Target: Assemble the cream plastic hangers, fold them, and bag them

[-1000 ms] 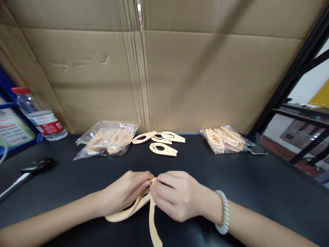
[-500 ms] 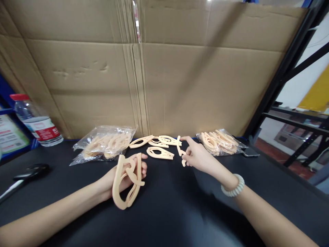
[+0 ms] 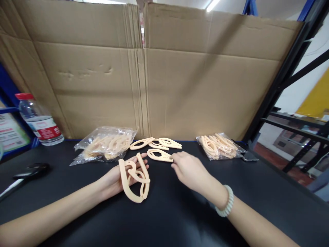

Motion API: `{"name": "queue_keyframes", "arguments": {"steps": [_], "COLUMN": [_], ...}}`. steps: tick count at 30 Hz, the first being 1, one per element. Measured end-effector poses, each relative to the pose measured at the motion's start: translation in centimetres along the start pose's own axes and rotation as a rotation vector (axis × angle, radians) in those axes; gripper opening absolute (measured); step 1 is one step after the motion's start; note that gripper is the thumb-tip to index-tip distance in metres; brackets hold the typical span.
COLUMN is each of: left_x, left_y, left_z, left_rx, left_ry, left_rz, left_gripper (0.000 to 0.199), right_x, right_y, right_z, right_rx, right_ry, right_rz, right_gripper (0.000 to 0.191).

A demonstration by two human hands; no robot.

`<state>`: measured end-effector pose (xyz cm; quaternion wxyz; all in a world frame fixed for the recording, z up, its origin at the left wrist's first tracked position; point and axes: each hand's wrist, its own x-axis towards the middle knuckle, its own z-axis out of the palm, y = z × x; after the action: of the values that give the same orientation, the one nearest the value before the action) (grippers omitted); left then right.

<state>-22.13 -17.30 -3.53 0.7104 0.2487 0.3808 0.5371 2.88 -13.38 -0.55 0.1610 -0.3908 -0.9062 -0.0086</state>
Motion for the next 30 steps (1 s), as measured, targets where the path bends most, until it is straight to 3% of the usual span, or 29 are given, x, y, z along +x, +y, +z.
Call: {"name": "queue_keyframes", "arguments": {"steps": [3, 7, 12, 16, 17, 21, 24, 26, 30], "left_x": [-0.1, -0.5, -0.9, -1.2, -1.3, -1.4, -1.5, -1.6, -1.9], "left_y": [0.1, 0.4, 0.6, 0.4, 0.4, 0.1, -0.4, -1.0, -2.0], "left_z": [0.2, 0.9, 1.3, 1.1, 1.0, 0.6, 0.6, 0.9, 1.3], "left_rx": [-0.016, -0.060, -0.085, 0.004, 0.037, 0.141, 0.275, 0.404, 0.575], "left_ry": [0.050, 0.111, 0.064, -0.035, -0.077, -0.188, -0.247, -0.204, -0.007], "left_rz": [-0.013, -0.028, -0.035, -0.023, -0.006, 0.041, 0.078, 0.165, 0.364], "left_gripper": [0.031, 0.036, 0.053, 0.032, 0.035, 0.057, 0.055, 0.049, 0.047], "right_x": [-0.1, -0.2, -0.5, -0.9, -1.0, -1.1, -1.1, -1.1, -1.1], "right_y": [-1.0, -0.8, -2.0, -3.9, -4.1, -4.0, -3.9, -3.9, -3.8], "right_z": [1.6, 3.0, 2.1, 1.7, 1.8, 2.4, 2.7, 2.7, 2.7], "right_rx": [0.031, 0.044, 0.150, 0.204, 0.198, 0.157, 0.099, 0.077, 0.096], "right_ry": [-0.042, -0.100, -0.026, -0.006, -0.018, -0.020, 0.035, 0.060, 0.091], "right_rz": [-0.208, -0.173, -0.274, -0.531, -0.562, -0.559, -0.514, -0.484, -0.471], "right_gripper": [0.037, 0.059, 0.050, 0.042, 0.041, 0.046, 0.047, 0.043, 0.042]}}
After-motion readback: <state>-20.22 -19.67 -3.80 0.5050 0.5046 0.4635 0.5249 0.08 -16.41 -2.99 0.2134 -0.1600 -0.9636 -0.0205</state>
